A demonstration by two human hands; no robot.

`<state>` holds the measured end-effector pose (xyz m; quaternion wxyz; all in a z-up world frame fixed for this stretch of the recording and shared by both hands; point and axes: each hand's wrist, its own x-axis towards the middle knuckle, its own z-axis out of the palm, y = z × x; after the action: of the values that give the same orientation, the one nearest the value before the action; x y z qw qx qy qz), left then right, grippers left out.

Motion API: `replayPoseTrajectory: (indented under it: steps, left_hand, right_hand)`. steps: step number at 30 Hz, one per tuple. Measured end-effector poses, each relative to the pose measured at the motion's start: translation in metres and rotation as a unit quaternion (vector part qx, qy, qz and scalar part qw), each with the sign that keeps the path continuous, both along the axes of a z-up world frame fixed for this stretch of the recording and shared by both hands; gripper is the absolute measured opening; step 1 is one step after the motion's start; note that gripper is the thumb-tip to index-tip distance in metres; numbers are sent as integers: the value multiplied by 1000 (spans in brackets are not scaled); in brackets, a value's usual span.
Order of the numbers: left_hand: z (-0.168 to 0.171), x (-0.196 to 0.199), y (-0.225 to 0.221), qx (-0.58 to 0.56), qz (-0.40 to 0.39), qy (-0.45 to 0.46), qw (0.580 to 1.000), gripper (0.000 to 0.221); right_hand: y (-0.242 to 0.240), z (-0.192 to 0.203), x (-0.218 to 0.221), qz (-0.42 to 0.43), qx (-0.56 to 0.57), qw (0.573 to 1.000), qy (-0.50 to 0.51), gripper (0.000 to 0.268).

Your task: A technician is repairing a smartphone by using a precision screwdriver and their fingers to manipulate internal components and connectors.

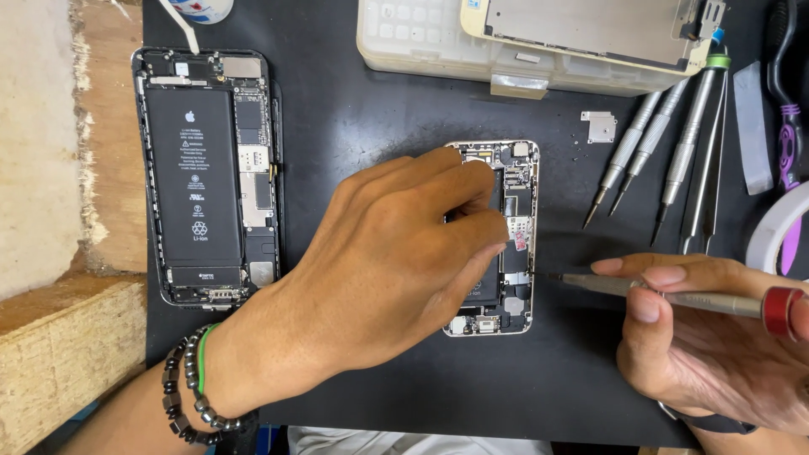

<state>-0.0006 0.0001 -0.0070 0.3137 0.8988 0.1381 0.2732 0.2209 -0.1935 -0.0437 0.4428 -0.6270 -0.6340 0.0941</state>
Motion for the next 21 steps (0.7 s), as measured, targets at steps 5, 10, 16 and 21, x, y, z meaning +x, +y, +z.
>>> replayPoseTrajectory:
  steps: [5, 10, 16, 21]
  left_hand:
    - [0, 0, 0, 2, -1, 7, 1000, 35]
    - [0, 0, 0, 3, -2, 8, 1000, 36]
    - [1, 0, 0, 1, -5, 5, 1000, 36]
    - [3, -2, -1, -23, -35, -7, 999, 13]
  right_hand:
    - [2, 10, -5, 2, -14, 999, -35, 74]
    - [-8, 5, -4, -11, -26, 999, -17, 67]
    - [-8, 7, -6, -38, -55, 998, -20, 55]
    - [1, 0, -3, -53, 28, 997, -50, 38]
